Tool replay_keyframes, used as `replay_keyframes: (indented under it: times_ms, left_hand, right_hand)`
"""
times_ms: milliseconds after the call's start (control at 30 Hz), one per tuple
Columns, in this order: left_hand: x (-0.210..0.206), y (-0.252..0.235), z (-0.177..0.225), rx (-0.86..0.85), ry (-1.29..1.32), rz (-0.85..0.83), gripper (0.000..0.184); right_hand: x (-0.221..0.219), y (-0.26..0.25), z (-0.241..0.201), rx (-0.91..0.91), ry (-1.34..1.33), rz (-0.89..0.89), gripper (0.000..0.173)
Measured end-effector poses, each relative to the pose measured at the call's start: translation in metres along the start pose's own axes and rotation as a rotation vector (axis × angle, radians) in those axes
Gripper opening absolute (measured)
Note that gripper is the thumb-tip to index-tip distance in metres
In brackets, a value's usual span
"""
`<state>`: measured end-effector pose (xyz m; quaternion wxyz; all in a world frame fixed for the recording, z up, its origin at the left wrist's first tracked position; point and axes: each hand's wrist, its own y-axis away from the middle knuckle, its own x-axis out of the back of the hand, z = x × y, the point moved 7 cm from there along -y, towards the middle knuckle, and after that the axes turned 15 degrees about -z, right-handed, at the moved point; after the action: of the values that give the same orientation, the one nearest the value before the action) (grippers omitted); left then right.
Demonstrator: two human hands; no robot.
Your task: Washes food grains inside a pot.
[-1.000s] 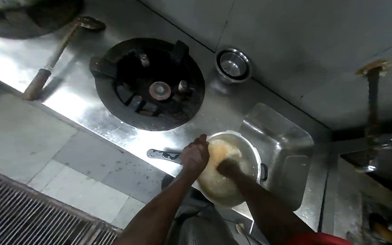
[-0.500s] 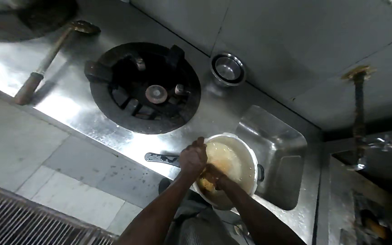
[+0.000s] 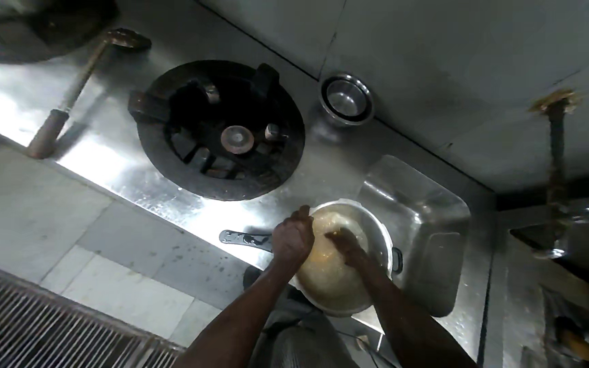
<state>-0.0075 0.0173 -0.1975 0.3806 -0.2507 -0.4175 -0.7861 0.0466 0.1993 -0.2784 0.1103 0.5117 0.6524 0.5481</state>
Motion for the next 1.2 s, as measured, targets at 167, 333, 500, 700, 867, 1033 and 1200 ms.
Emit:
replay_keyframes:
  times_ms: [167,333,500,700,867,1033,1200]
  left_hand:
    - [0.000,-0.001,0.000,0.013,-0.001,0.005,0.034]
    - [0.000,-0.003,0.002,0.023,-0.012,-0.012,0.034]
    - [-0.002,-0.003,0.001,0.033,-0.026,-0.012,0.034]
    - [0.000,0.000,0.002,0.018,-0.024,0.005,0.035]
    - [-0.002,-0.001,-0.001,0.006,-0.017,0.028,0.034]
    - [-0.002,0.000,0.000,0.015,-0.016,0.002,0.036]
    - [0.001,0.000,0.002,0.035,-0.028,-0.029,0.036]
  right_hand:
    - [-0.012,-0.013,-0.032,0.119,0.254,-0.055,0.037]
    - [-0.037,-0.009,-0.055,0.189,0.301,-0.223,0.037]
    - [-0.064,0.022,-0.048,0.163,0.183,-0.337,0.040]
    - [-0.079,0.021,0.011,-0.044,0.093,-0.492,0.044]
    - [-0.088,0.017,0.009,-0.014,0.545,-0.614,0.046]
    - [-0.062,0.021,-0.018,0.120,0.345,-0.375,0.041]
    - [-0.035,0.008,-0.055,0.139,0.260,-0.187,0.043]
